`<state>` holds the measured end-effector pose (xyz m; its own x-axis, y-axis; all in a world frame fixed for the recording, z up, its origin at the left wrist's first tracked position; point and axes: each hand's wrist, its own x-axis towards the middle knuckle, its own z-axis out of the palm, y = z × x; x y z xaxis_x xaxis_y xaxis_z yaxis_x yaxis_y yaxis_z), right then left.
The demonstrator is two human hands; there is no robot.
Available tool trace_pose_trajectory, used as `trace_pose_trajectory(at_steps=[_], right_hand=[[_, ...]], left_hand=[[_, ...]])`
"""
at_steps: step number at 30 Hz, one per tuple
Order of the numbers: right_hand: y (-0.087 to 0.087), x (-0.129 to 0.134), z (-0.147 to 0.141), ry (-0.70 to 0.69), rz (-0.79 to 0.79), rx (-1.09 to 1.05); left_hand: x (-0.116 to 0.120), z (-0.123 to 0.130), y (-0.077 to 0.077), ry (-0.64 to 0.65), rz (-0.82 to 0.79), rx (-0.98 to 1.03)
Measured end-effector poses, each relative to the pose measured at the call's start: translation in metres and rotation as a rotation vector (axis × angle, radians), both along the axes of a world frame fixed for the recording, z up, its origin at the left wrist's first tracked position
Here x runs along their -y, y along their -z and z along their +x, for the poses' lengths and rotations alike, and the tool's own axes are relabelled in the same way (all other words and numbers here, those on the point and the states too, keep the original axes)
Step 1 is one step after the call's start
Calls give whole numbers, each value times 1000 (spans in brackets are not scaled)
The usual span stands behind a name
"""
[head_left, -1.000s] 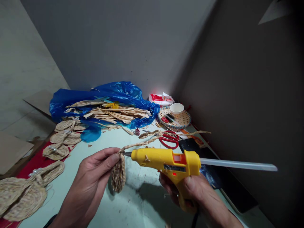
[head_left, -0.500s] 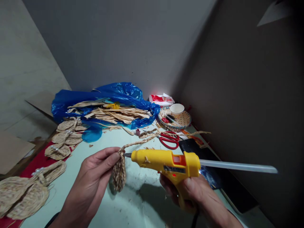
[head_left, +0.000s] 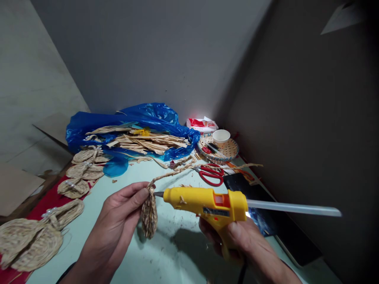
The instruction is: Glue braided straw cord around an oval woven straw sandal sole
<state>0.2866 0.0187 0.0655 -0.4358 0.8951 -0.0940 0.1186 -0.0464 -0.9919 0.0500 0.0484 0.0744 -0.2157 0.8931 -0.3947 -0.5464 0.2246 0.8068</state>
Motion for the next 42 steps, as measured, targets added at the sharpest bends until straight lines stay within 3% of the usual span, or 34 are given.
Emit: trace_pose_trajectory(at_steps=[9, 24, 30, 39, 42], right_hand=[[-9, 1, -5, 38, -2, -12], [3, 4, 4, -5, -27, 94], [-5, 0, 1, -34, 68, 132], [-5, 3, 0, 14, 95, 83], [-8, 1, -1, -30, 114, 97]], left_hand=[[-1, 1, -1, 2, -3, -3], [1, -2, 2, 35, 16, 26], [0, -2, 2, 61, 16, 37], [-1, -1, 4, 71, 26, 36], [-1, -3, 4, 81, 32, 47]])
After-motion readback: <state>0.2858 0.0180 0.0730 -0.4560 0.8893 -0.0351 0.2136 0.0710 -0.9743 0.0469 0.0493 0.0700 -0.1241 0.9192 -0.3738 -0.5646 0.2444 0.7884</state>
